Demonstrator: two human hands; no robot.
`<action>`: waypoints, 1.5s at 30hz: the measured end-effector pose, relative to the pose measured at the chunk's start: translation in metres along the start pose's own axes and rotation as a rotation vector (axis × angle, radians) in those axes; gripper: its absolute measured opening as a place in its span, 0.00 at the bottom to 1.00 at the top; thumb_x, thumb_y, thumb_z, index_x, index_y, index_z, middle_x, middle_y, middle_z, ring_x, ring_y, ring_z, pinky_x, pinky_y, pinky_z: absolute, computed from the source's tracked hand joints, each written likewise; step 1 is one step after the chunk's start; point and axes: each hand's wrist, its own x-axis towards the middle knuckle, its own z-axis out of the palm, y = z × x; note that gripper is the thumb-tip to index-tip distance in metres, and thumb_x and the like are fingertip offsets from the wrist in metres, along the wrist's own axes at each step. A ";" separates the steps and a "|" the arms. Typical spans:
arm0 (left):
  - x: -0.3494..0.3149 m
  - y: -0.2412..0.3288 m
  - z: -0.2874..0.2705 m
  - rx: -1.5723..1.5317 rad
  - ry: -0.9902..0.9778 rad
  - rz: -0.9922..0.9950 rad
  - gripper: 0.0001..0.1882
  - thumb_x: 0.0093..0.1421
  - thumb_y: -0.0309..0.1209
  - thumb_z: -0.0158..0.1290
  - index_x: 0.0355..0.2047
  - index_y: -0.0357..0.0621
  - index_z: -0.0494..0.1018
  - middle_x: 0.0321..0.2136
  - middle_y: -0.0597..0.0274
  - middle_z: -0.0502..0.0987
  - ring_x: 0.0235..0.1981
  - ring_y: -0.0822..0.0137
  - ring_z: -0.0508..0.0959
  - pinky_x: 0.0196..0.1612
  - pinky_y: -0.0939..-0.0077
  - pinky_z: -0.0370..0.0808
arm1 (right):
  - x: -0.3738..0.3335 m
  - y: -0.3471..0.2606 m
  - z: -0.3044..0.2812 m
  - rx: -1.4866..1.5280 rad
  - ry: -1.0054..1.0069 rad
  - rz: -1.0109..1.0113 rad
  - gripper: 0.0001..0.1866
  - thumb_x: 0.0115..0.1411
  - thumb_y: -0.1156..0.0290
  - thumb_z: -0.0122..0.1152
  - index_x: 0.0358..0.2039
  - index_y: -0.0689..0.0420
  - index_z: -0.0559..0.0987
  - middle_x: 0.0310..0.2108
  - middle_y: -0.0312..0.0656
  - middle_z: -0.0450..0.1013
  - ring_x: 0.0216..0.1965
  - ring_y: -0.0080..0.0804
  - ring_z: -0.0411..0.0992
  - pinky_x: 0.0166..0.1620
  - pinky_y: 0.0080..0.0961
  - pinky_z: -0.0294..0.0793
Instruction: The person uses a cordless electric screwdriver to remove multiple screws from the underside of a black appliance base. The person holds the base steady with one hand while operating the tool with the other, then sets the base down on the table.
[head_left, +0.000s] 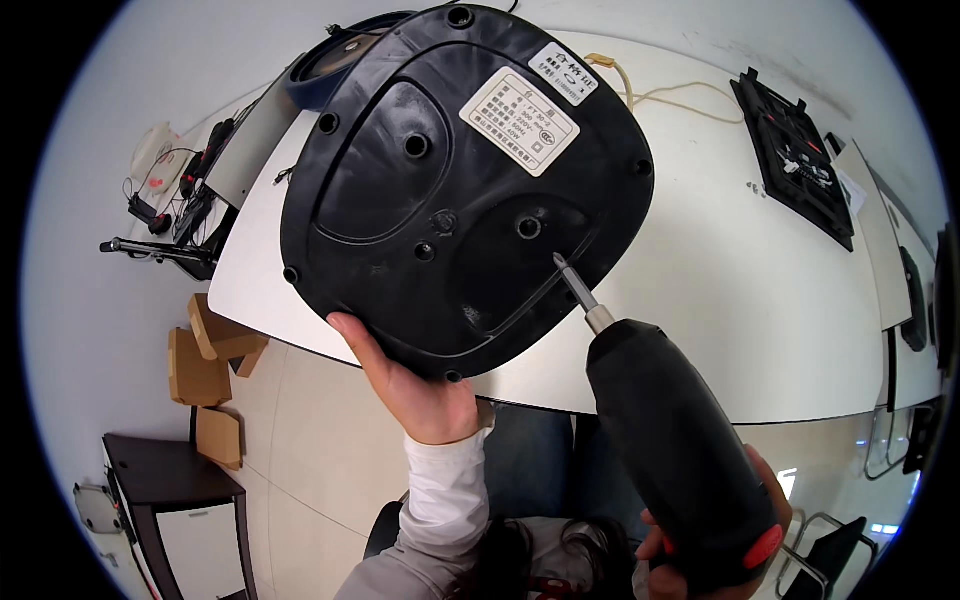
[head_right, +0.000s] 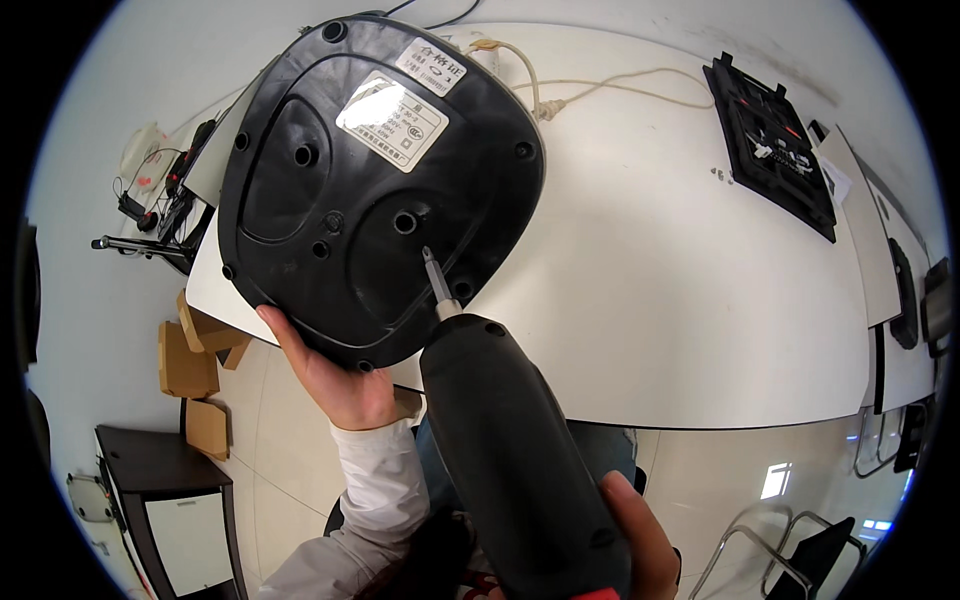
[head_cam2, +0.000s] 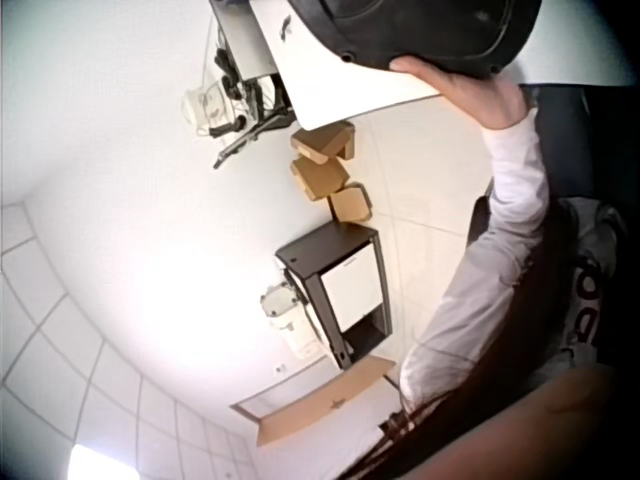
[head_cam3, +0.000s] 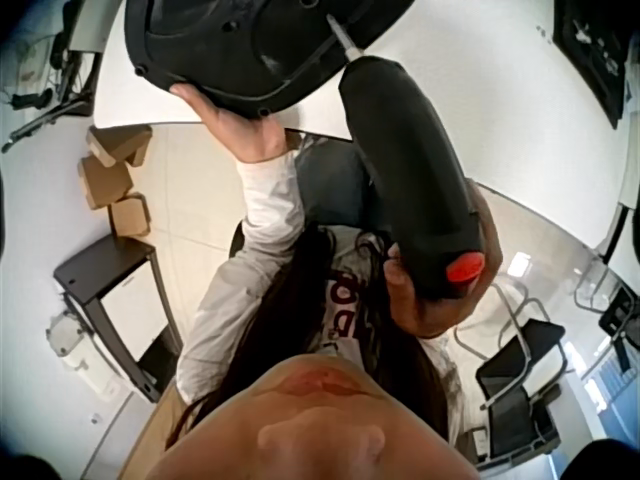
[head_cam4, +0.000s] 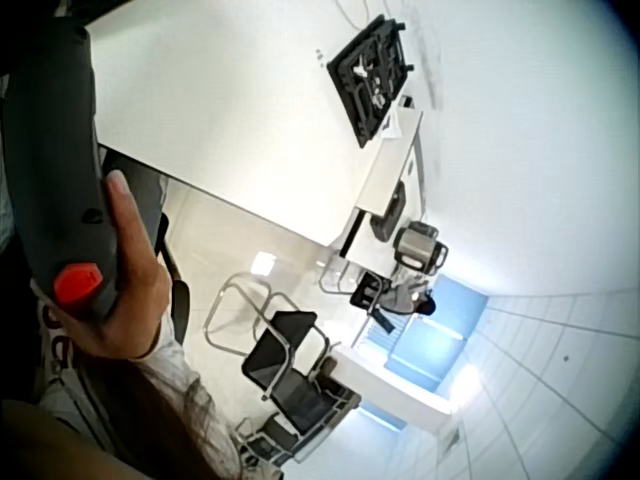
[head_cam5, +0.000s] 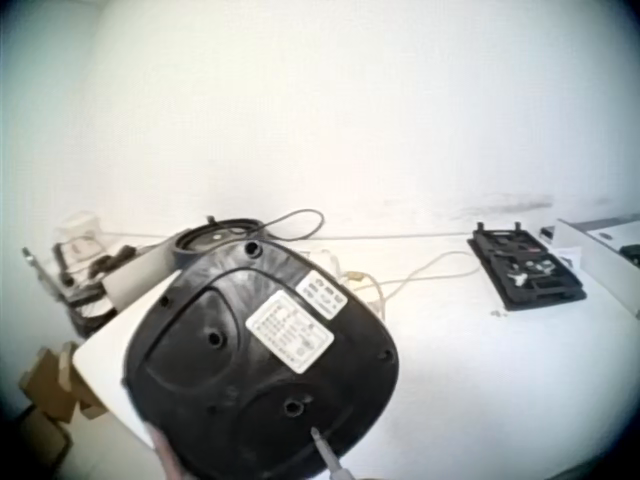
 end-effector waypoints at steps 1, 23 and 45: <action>0.000 0.000 0.000 -0.004 0.008 0.002 0.27 0.64 0.49 0.44 0.58 0.49 0.61 0.56 0.64 0.67 0.52 0.62 0.72 0.54 0.67 0.72 | 0.000 0.003 -0.004 -0.032 -0.065 -0.032 0.38 0.49 0.65 0.65 0.54 0.73 0.59 0.44 0.58 0.70 0.34 0.40 0.72 0.38 0.26 0.72; 0.013 0.016 -0.017 -0.155 0.055 -0.093 0.26 0.64 0.49 0.44 0.57 0.49 0.62 0.55 0.64 0.68 0.51 0.61 0.72 0.52 0.67 0.73 | 0.001 -0.005 0.027 -0.200 -0.147 0.063 0.48 0.47 0.52 0.68 0.57 0.74 0.56 0.51 0.63 0.64 0.49 0.49 0.69 0.53 0.32 0.66; 0.015 0.014 -0.016 -0.152 0.070 -0.110 0.27 0.64 0.51 0.42 0.59 0.50 0.60 0.56 0.64 0.67 0.53 0.60 0.71 0.54 0.64 0.71 | 0.034 0.011 0.044 -0.208 0.264 0.559 0.33 0.39 0.69 0.63 0.45 0.75 0.67 0.33 0.59 0.73 0.39 0.49 0.73 0.49 0.33 0.71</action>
